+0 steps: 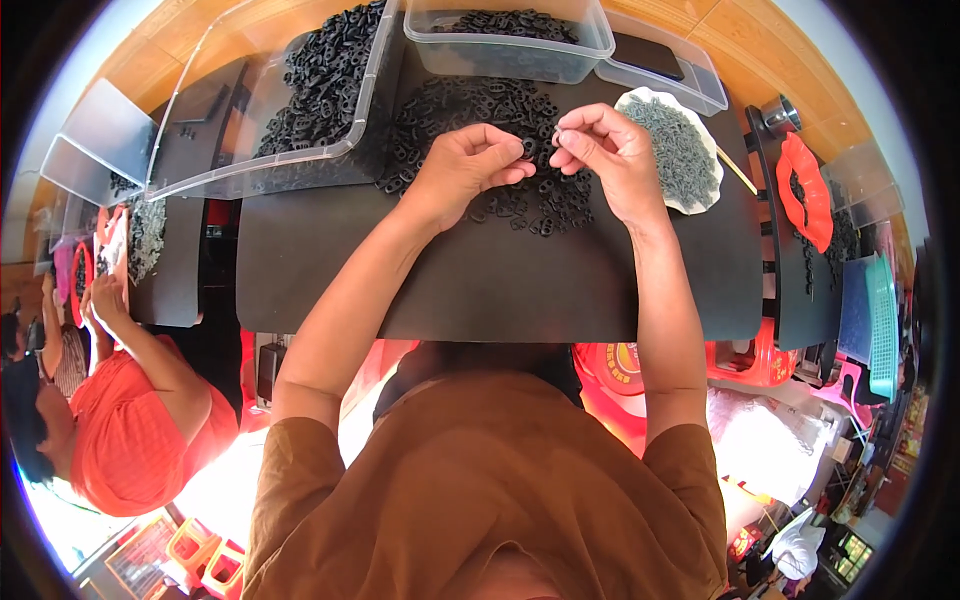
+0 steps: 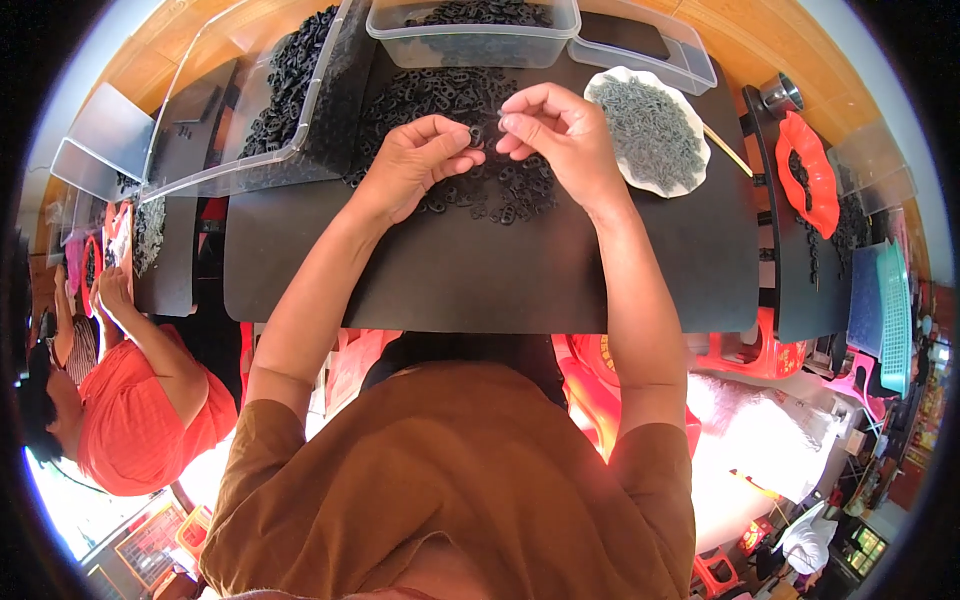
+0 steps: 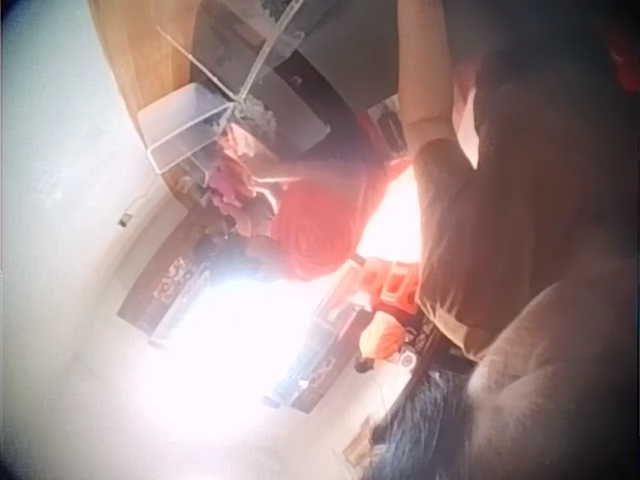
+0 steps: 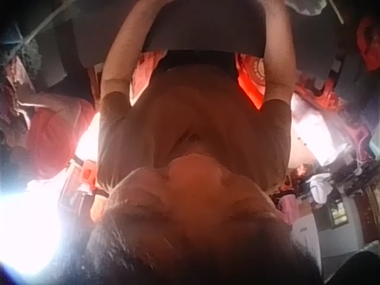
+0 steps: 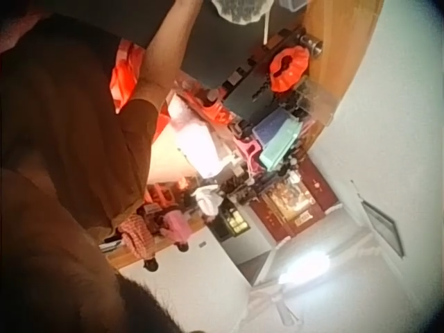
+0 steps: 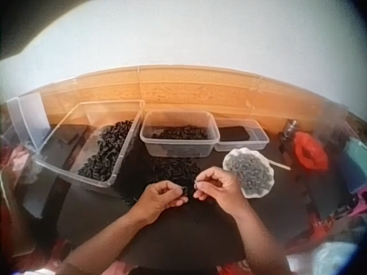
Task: The person assembles plastic cord lock toggles by fitting components together by hand, dumps additional plastic pieces from a clear container onto the table, and assembles more toggles.
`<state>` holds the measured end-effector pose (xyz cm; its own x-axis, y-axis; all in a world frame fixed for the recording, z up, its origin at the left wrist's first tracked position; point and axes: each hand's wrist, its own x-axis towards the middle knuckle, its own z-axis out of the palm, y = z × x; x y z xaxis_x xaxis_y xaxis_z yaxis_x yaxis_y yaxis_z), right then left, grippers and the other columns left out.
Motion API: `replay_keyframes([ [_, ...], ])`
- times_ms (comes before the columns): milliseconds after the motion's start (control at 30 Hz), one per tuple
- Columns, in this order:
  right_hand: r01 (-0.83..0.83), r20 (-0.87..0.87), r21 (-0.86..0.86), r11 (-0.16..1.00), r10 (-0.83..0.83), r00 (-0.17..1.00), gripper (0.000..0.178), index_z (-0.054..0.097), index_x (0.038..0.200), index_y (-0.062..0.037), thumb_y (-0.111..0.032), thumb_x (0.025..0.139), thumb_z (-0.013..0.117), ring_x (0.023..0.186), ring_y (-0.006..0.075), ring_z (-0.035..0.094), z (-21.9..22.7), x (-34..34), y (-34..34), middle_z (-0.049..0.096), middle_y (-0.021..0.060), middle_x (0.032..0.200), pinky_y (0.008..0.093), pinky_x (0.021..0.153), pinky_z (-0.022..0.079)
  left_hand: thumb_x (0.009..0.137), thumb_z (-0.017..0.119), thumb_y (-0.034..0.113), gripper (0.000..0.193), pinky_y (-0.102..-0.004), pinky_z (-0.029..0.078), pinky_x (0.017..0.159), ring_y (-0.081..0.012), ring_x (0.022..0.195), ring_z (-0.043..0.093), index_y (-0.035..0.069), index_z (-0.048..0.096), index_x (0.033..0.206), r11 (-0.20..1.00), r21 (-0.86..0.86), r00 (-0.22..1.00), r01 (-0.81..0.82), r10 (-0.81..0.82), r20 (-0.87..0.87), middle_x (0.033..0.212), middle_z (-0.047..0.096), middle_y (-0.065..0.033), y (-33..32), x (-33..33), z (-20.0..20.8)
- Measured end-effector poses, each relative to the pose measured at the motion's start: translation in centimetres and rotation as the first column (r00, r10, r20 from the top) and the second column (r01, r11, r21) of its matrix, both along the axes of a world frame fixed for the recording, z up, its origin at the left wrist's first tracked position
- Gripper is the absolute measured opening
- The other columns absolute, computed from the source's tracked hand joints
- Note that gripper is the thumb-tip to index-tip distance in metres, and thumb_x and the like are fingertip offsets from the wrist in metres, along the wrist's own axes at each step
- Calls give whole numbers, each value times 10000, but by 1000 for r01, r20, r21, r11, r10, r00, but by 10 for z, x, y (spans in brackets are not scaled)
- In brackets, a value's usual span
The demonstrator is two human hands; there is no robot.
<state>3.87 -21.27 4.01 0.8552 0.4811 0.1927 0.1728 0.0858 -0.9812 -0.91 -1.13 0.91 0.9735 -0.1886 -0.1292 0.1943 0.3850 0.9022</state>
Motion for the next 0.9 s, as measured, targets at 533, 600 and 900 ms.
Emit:
replay_keyframes([
  [533,6,-7,53,999,-6,1000,106,612,963,0,-63,881,635,733,121,662,-5,-7,13,657,60,844,227,641,541,877,610,17,183,-268,537,813,-158,888,647,9,575,1056,999,33,990,30,-34,138,985,640,-81,5,0,2],
  [600,8,1,26,1000,-8,1000,107,610,965,1,-58,880,636,733,122,662,-4,-9,14,657,62,844,225,639,540,870,619,12,103,-287,542,827,-178,919,650,34,580,962,972,-234,998,-41,48,27,1009,632,-80,5,1,4],
  [900,16,21,-8,1000,-16,1000,109,608,974,9,-49,884,628,741,124,665,-7,-12,18,659,68,857,220,650,538,850,667,63,241,-257,527,783,-128,870,639,12,615,1080,998,9,984,-55,53,169,963,658,-75,-2,-3,-4],
])
